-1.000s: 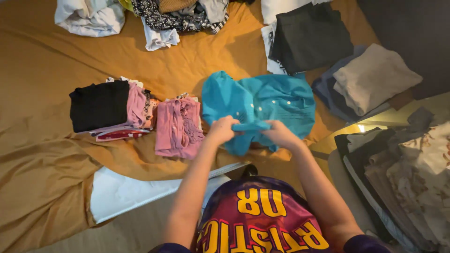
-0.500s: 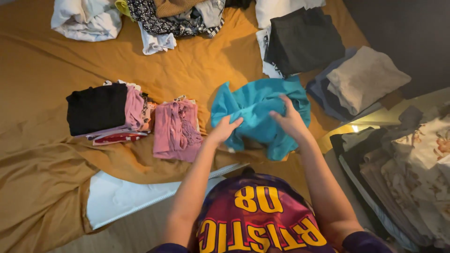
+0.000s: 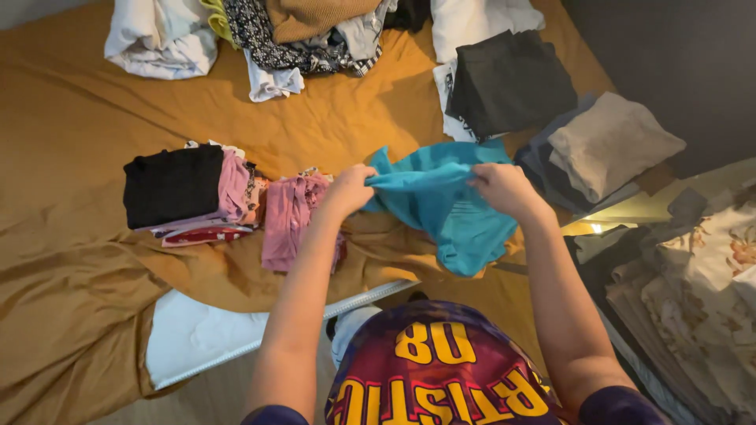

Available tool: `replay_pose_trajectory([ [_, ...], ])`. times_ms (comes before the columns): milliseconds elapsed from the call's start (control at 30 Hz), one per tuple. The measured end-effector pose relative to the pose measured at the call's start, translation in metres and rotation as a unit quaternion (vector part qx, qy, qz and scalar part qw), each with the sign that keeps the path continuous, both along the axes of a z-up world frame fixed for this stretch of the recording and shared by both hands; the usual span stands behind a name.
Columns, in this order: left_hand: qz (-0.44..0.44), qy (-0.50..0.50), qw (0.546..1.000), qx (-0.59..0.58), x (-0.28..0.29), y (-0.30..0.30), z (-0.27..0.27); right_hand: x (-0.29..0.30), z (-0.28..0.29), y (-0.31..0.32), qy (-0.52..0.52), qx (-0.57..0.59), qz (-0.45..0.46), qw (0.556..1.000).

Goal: The person folds several pieces of clothing on a bed, including a black top, a pink top, a teal top, and a white top. They smooth out each item, fold the sides in, and then fold the garment into a compact rectangle before stacking it.

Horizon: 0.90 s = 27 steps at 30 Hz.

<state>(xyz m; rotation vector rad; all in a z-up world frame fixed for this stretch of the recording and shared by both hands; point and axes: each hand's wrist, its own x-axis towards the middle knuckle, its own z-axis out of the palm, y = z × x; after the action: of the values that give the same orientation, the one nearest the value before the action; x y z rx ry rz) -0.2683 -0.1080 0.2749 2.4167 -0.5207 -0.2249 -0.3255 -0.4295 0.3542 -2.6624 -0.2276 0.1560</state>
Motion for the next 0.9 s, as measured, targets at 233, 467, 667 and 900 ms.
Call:
replay_pose_trajectory([
  [233, -0.082, -0.116, 0.974, -0.173, -0.028, -0.047, 0.054, -0.015, 0.012, 0.064, -0.229, 0.078, 0.176, 0.954],
  [467, -0.103, -0.068, 0.973, -0.194, -0.044, -0.047, 0.036, -0.028, 0.044, 0.057, 0.067, 0.313, -0.024, 0.947],
  [667, -0.119, -0.149, 0.981, -0.027, -0.005, -0.027, -0.060, -0.048, 0.115, 0.033, -0.104, 0.373, 0.055, 0.920],
  [900, 0.163, -0.216, 0.942, -0.199, 0.005, 0.012, 0.087, -0.041, 0.108, -0.003, -0.160, 0.264, -0.116, 0.944],
])
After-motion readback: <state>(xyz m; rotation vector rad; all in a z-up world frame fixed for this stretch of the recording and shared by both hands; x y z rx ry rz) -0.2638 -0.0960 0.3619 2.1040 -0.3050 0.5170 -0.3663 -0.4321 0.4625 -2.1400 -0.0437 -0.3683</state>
